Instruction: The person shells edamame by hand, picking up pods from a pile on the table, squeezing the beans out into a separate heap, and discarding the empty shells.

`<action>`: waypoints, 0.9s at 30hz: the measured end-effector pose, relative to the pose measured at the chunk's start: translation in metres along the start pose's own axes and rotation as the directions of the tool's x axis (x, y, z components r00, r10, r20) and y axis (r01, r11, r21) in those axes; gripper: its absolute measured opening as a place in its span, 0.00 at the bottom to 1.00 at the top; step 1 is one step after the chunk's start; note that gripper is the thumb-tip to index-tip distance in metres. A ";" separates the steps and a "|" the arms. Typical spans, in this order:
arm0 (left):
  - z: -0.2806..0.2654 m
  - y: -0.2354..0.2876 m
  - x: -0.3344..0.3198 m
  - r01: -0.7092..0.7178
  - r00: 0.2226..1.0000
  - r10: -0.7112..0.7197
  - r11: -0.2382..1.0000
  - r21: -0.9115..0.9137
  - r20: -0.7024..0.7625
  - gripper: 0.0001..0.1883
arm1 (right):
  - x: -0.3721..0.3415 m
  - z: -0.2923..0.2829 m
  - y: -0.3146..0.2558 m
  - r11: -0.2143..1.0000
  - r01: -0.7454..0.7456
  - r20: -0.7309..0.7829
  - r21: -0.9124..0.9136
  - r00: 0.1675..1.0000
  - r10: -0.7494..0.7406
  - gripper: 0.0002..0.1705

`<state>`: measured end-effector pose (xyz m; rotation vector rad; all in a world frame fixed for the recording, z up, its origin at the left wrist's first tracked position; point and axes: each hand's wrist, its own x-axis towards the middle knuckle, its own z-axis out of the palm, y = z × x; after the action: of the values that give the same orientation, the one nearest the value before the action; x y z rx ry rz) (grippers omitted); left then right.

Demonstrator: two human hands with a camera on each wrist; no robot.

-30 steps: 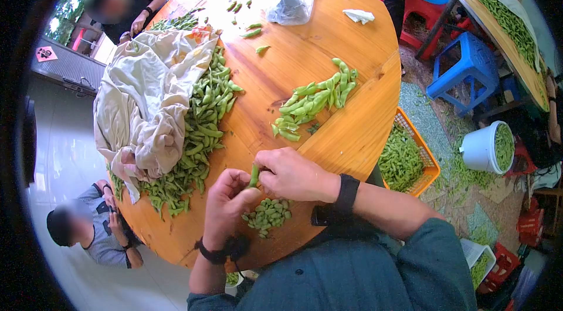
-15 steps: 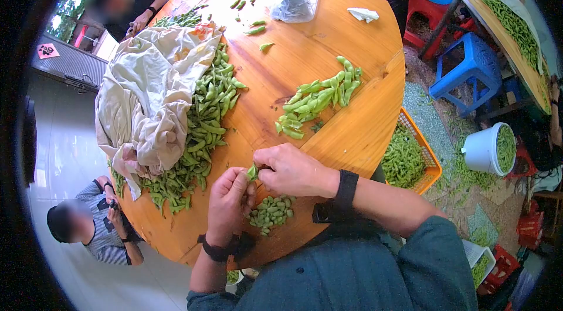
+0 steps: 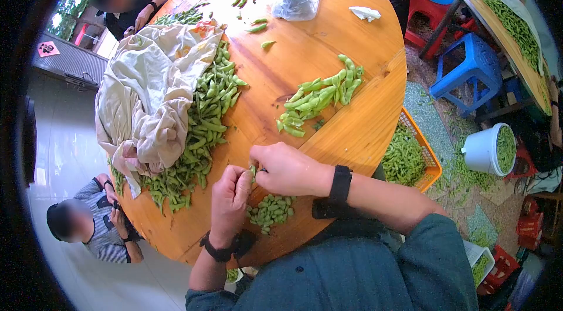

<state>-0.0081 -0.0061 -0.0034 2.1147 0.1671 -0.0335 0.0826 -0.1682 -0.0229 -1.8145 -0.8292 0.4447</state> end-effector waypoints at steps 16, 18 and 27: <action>-0.015 -0.010 -0.006 0.288 0.949 -0.229 0.909 -0.302 0.216 0.09 | -0.003 0.003 -0.014 0.825 0.191 0.198 -0.532 0.975 -0.098 0.08; -0.015 -0.010 -0.007 0.218 0.968 -0.192 0.961 -0.168 0.159 0.09 | -0.003 0.001 -0.011 0.833 0.155 0.041 -0.532 0.987 -0.157 0.08; -0.011 -0.021 -0.006 0.118 0.991 -0.125 0.983 -0.141 -0.041 0.05 | -0.007 -0.003 -0.018 0.948 -0.017 0.058 -0.317 0.998 0.037 0.13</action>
<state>-0.0173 0.0133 -0.0146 1.9655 0.3200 -0.0404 0.0736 -0.1718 -0.0053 -2.1184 -0.9638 0.4050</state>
